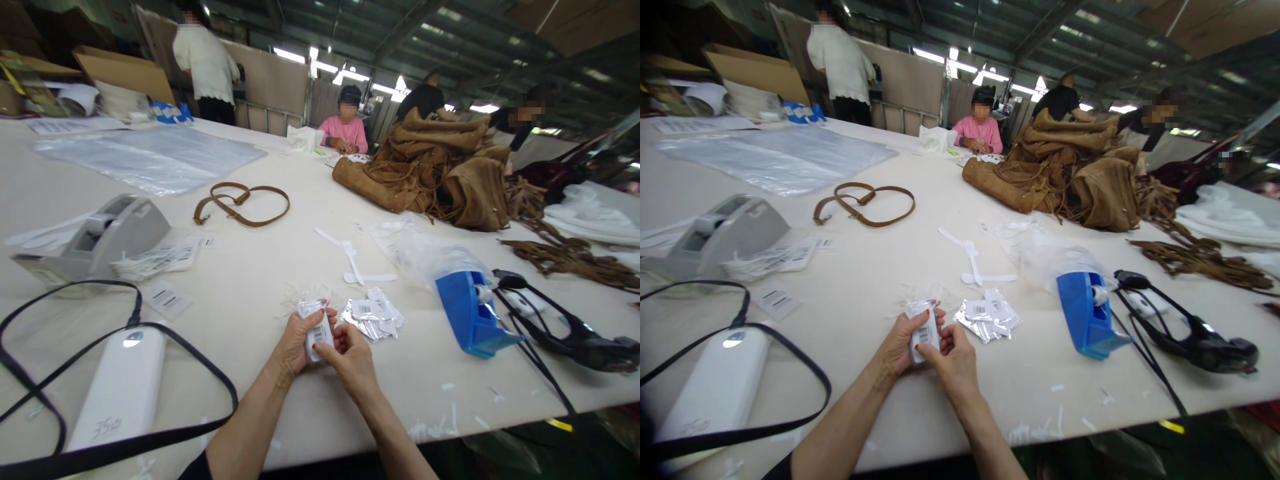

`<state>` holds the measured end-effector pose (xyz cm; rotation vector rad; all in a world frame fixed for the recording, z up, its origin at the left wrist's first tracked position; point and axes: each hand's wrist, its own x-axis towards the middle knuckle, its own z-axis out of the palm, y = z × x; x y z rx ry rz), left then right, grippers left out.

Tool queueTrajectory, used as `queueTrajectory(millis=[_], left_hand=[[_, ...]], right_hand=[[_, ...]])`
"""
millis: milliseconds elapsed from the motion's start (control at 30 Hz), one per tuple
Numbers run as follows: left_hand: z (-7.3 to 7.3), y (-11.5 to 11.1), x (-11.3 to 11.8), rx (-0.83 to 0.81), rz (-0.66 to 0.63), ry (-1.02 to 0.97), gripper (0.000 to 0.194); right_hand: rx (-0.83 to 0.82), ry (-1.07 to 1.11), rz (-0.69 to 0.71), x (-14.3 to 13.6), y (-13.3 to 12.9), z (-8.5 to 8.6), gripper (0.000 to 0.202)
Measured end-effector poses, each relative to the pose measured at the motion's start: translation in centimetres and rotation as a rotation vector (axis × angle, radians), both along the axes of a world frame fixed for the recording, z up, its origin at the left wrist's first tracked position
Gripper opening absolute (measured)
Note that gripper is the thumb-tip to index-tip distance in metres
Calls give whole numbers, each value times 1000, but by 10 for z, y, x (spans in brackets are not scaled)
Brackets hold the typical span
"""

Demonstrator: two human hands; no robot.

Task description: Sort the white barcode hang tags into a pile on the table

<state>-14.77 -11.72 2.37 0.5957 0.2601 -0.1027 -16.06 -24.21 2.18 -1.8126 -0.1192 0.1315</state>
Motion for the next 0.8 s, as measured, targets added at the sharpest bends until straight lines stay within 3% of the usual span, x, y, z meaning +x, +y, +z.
queueTrajectory(millis=[100,267,600,667,800], left_hand=[[-1,2,-2,-9,-2,-14,48],[-1,1,-3,-22,-64,-61,58],[-5,1,0,36,-23,-28,54],[-5,3,1,34,-20,-13,54],[-4,2,1,21,-26,-4,54]], right_hand=[[116,40,-9,1,12,-5,39],[227,168,-42,9,-3,-2,44],[184,-17,-247,21,-32,-2,44],[107,-65,-299,28,-46,1,48],[-335,-352,-448,31,-59,9,57]])
